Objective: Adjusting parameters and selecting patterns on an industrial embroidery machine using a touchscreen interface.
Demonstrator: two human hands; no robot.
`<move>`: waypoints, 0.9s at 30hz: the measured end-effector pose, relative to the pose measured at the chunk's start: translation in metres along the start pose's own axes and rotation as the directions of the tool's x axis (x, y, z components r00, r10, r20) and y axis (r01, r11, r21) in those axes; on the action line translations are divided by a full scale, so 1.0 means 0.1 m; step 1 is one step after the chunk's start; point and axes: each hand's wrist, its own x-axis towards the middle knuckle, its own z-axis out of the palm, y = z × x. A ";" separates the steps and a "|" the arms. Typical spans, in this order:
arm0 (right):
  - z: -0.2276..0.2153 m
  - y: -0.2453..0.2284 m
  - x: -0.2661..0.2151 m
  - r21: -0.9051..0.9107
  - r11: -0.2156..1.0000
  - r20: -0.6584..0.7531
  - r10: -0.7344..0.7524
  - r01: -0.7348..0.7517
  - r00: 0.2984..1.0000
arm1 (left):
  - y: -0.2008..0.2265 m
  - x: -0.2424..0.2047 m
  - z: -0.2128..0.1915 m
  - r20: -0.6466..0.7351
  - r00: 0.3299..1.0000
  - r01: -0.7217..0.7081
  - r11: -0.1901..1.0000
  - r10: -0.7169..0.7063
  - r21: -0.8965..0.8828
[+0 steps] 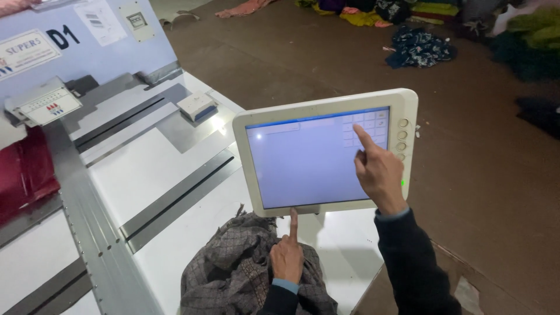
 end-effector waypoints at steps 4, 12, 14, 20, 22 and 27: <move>0.07 0.08 -0.23 0.041 0.995 0.017 0.088 -0.088 0.996 | -0.01 0.00 -0.02 -0.040 0.999 -0.031 0.998 0.029 -0.059; 0.10 0.15 -0.28 -0.002 0.995 0.070 0.103 -0.103 0.992 | 0.03 0.01 -0.03 0.013 0.999 -0.035 0.995 0.034 0.096; 0.09 0.12 -0.27 0.002 0.993 0.085 0.118 -0.118 0.989 | 0.01 0.01 0.02 0.021 1.000 -0.010 0.998 0.009 0.060; 0.22 0.13 -0.29 -0.013 0.993 0.076 0.121 -0.120 0.990 | 0.01 0.01 -0.02 0.041 0.999 -0.007 1.000 0.007 0.004; 0.18 0.11 -0.33 -0.002 0.993 0.036 0.115 -0.115 0.993 | -0.01 0.01 0.04 0.010 1.000 -0.016 1.000 0.016 0.006; 0.15 0.09 -0.32 -0.007 0.993 0.017 0.118 -0.118 0.993 | -0.01 -0.01 0.08 -0.040 0.999 -0.037 0.999 0.036 -0.016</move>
